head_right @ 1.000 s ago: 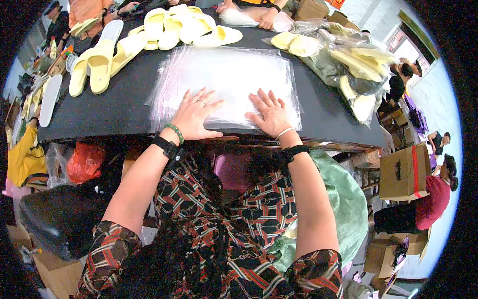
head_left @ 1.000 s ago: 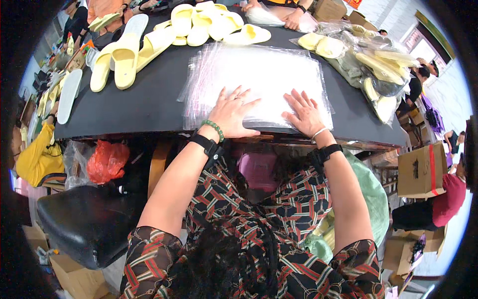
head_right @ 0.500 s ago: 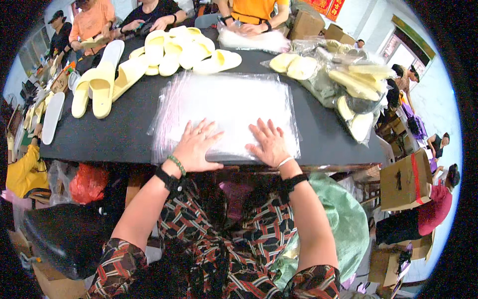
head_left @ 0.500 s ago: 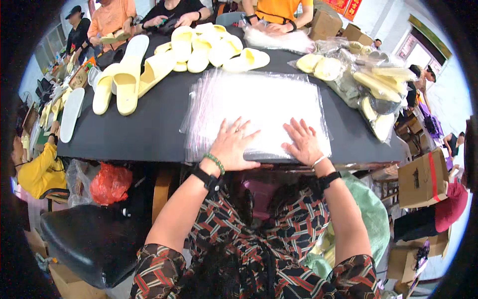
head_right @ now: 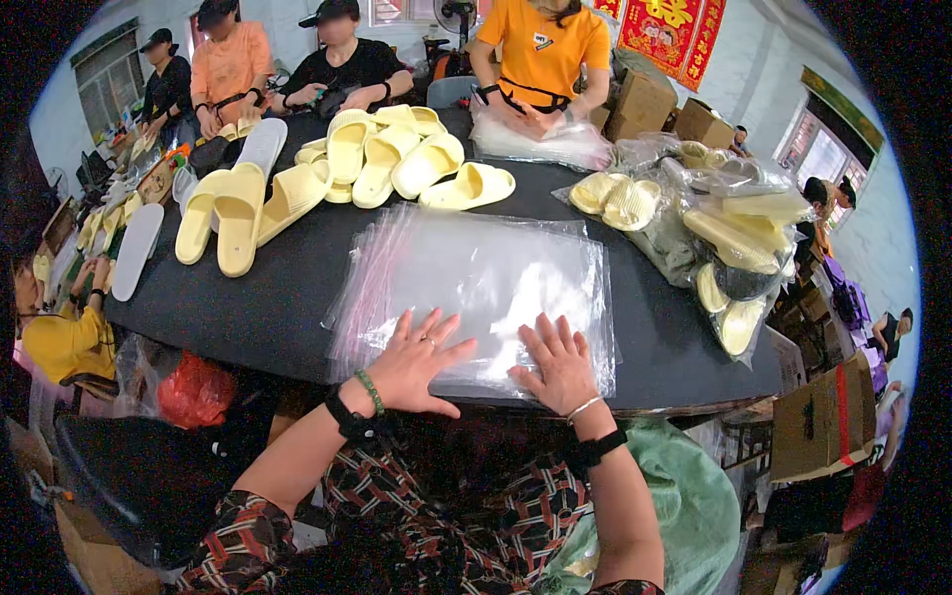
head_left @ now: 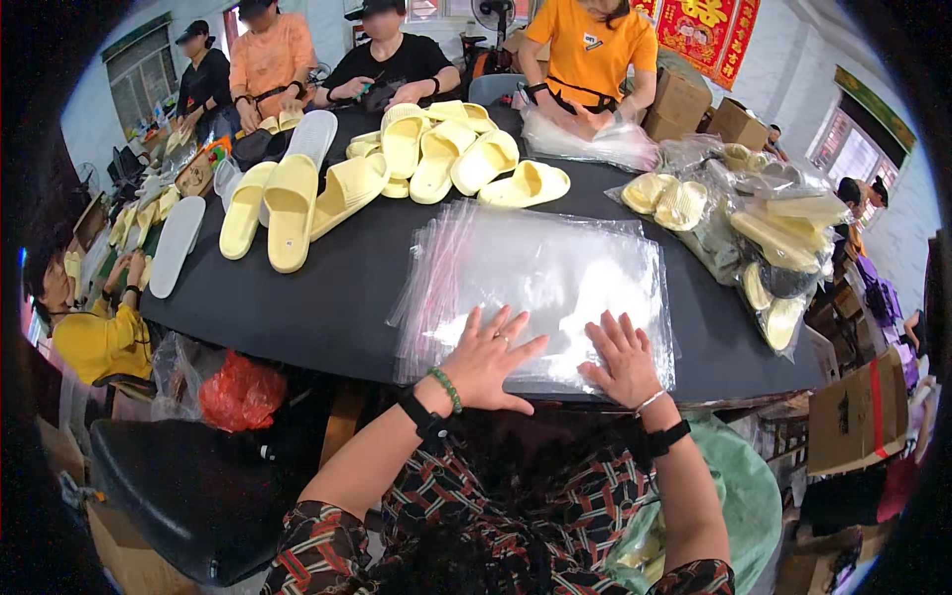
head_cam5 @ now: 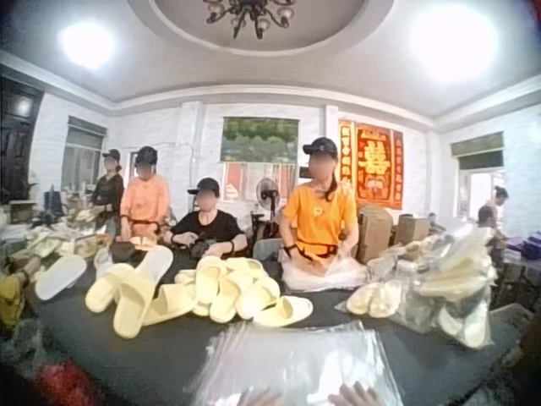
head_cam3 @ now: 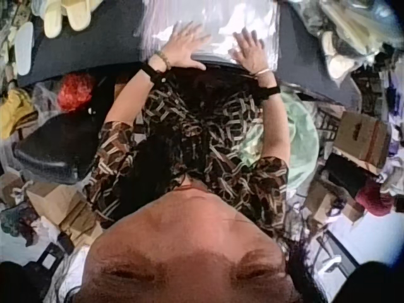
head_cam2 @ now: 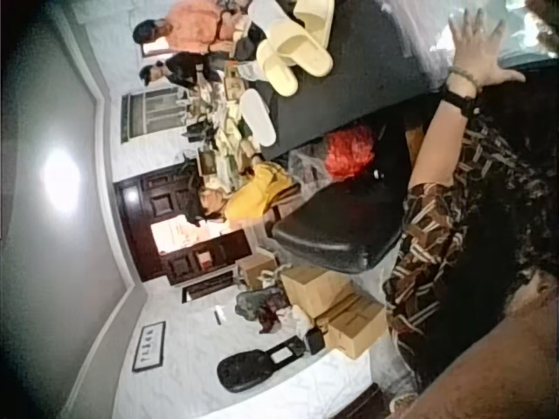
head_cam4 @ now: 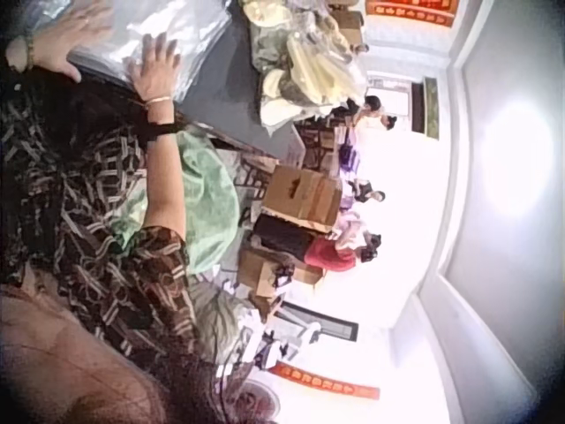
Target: Packing foam slippers into plastic bags and placing them into a larger transport sack.
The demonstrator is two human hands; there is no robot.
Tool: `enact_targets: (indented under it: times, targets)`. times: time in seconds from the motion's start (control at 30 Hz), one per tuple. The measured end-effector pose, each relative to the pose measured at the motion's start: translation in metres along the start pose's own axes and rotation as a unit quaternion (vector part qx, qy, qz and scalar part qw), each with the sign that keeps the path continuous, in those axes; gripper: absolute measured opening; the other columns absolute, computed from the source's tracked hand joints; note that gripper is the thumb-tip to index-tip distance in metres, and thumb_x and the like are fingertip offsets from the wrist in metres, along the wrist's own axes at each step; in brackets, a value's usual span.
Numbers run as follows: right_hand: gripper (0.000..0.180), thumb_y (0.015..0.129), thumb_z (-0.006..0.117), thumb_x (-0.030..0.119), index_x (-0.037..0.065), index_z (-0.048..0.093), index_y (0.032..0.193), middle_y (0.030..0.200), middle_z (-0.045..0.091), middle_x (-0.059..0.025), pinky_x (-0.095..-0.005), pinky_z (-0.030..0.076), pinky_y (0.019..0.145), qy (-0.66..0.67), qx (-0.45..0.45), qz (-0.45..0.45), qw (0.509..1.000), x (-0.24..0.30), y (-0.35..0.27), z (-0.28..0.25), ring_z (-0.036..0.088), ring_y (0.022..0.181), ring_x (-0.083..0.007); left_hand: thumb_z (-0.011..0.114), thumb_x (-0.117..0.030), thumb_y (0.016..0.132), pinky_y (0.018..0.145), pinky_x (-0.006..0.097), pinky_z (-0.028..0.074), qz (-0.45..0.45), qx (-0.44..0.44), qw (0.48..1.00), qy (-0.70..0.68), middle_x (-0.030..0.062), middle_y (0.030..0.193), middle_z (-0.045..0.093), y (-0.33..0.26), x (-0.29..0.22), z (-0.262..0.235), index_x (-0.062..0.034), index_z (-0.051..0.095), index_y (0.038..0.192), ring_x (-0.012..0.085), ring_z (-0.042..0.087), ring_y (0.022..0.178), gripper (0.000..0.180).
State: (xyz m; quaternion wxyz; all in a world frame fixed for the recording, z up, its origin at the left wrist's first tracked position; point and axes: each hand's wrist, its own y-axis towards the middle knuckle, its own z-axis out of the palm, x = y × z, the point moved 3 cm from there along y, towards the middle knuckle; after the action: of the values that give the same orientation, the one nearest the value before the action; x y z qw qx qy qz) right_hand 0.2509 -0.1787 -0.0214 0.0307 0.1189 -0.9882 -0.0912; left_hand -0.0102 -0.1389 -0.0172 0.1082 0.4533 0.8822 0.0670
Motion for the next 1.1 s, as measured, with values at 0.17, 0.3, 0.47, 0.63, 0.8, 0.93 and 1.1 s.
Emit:
enact_targets:
  times: [0.17,0.3,0.47,0.63,0.8,0.93,1.1]
  targets:
    - [0.07,0.092,0.049,0.062,0.02,0.042,0.148,0.155,0.033,-0.0159,-0.0596,0.024,0.113,0.005,0.003,-0.005,1.0,0.002,-0.001,-0.008,0.027,0.143,-0.0446,0.061,-0.068,0.08,0.113,0.07,0.01,0.027,-0.044,0.997,-0.065,0.018,0.157,0.029,0.001,-0.014,-0.033,-0.0188,0.04,0.149,0.0397,0.019,0.147,0.087]
    - [0.07,0.092,0.049,0.061,0.019,0.042,0.148,0.155,0.033,-0.0164,-0.0606,0.024,0.113,0.009,0.005,-0.011,1.0,0.001,-0.002,-0.01,0.027,0.143,-0.0455,0.056,-0.057,0.089,0.112,0.069,0.015,0.0,-0.105,0.994,-0.02,0.0154,0.152,0.039,0.007,-0.036,-0.041,-0.0162,0.053,0.14,0.0372,0.028,0.144,0.065]
    - [0.073,0.093,0.046,0.062,0.017,0.037,0.15,0.156,0.03,-0.0189,-0.0613,0.022,0.113,0.039,0.011,-0.015,0.999,-0.005,-0.001,-0.011,0.024,0.144,-0.0465,0.06,-0.054,0.089,0.11,0.067,0.022,-0.065,-0.113,0.991,-0.008,0.0167,0.147,0.045,0.005,-0.032,0.005,-0.0178,0.052,0.14,0.0393,0.035,0.14,0.063]
    - [0.072,0.093,0.057,0.052,0.012,0.038,0.149,0.155,0.032,-0.0203,-0.0588,0.019,0.115,0.113,-0.05,-0.006,0.992,-0.009,0.002,-0.048,0.019,0.146,-0.0444,0.061,-0.051,0.089,0.11,0.066,0.023,-0.062,-0.097,0.993,-0.002,0.017,0.147,0.045,0.007,-0.032,0.007,-0.0186,0.052,0.14,0.0401,0.036,0.139,0.061]
    - [0.061,0.089,0.065,0.041,0.01,0.049,0.139,0.149,0.041,-0.0153,-0.0564,0.024,0.112,0.025,-0.122,-0.032,0.992,0.026,-0.006,-0.091,0.028,0.144,-0.0378,0.06,-0.052,0.09,0.11,0.066,0.023,-0.068,-0.073,0.995,0.002,0.0179,0.148,0.043,0.005,-0.032,0.005,-0.0189,0.051,0.141,0.0399,0.035,0.14,0.062]
    - [0.063,0.094,0.052,0.052,0.017,0.045,0.145,0.153,0.036,-0.0169,-0.0594,0.023,0.113,-0.017,-0.029,0.015,0.999,0.024,-0.023,-0.031,0.03,0.143,-0.0412,0.058,-0.054,0.09,0.109,0.069,0.021,-0.07,-0.062,0.996,-0.001,0.0183,0.151,0.039,0.004,-0.036,-0.002,-0.0176,0.049,0.143,0.0401,0.033,0.141,0.064]
    - [0.063,0.095,0.048,0.055,0.018,0.044,0.146,0.153,0.036,-0.0165,-0.0624,0.024,0.111,-0.005,-0.023,0.037,0.999,0.021,-0.033,-0.018,0.03,0.142,-0.043,0.057,-0.056,0.09,0.109,0.071,0.016,-0.02,-0.078,0.997,0.0,0.0176,0.153,0.035,0.012,-0.066,-0.036,-0.0148,0.048,0.144,0.0394,0.028,0.144,0.068]
